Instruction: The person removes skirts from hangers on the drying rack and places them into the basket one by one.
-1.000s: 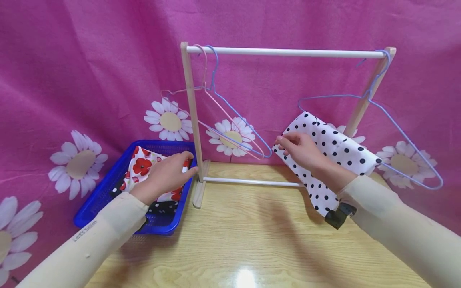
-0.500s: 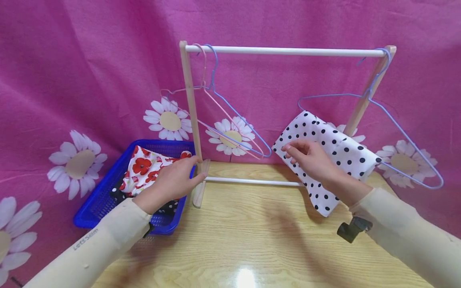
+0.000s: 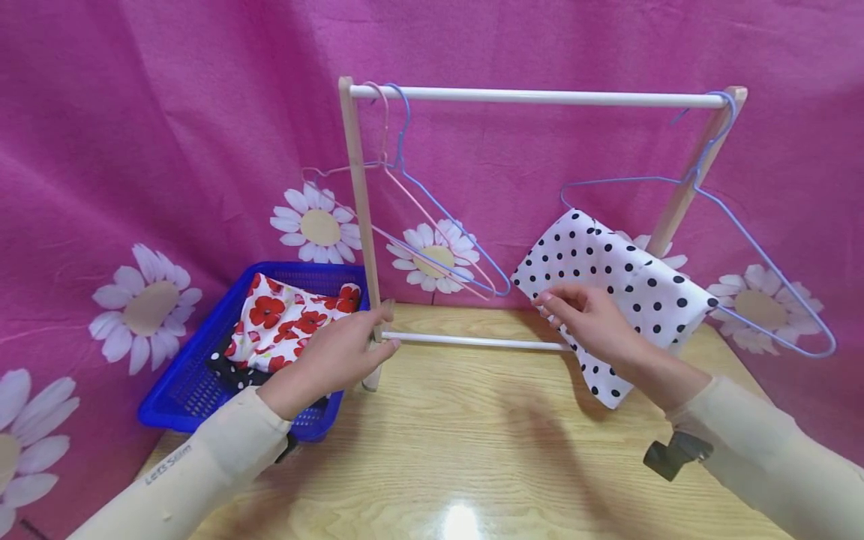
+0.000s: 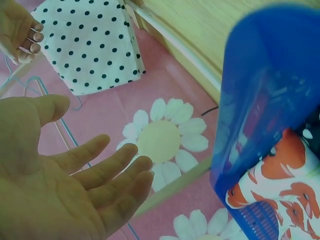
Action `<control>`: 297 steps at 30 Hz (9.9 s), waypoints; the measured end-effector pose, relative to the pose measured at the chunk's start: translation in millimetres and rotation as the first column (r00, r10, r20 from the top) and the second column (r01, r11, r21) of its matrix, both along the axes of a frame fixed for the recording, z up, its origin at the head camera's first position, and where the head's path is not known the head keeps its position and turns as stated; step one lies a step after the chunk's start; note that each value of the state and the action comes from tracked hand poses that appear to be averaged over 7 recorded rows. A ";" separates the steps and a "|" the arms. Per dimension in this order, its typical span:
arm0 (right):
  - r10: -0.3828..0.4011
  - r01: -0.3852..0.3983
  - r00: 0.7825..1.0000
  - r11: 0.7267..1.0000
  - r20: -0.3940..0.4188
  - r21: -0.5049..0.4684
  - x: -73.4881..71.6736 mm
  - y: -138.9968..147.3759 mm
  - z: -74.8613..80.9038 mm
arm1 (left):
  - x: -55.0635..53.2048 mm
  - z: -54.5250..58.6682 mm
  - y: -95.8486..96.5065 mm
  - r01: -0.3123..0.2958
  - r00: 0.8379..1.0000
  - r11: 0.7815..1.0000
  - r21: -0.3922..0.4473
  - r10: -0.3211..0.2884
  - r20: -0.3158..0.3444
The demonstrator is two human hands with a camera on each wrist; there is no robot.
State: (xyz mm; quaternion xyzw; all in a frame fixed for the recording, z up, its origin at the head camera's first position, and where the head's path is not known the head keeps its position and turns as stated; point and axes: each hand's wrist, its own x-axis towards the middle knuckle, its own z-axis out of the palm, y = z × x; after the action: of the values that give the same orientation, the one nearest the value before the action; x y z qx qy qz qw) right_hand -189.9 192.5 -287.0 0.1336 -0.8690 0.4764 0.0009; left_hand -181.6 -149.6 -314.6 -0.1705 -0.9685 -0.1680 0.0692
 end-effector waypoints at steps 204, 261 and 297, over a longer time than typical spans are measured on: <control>0.001 0.086 0.986 0.858 0.169 -0.507 4.9 203.9 45.7 | 8.5 -52.8 149.6 0.207 0.969 0.974 0.092 -0.217 0.121; -0.051 0.178 0.960 0.871 0.276 -0.458 -0.8 178.7 32.6 | 5.3 -55.9 167.1 0.191 0.974 0.974 0.120 -0.203 0.098; 0.058 0.055 0.985 0.783 0.160 -0.620 -2.5 150.1 27.7 | 5.0 -62.4 164.3 0.170 0.976 0.978 0.120 -0.184 0.118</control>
State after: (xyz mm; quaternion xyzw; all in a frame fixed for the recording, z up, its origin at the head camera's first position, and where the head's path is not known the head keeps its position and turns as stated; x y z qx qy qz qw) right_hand -192.5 342.6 -259.3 0.0855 -0.6602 0.7456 -0.0297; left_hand -176.6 14.7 -377.0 -0.2408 -0.9412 -0.2368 0.0007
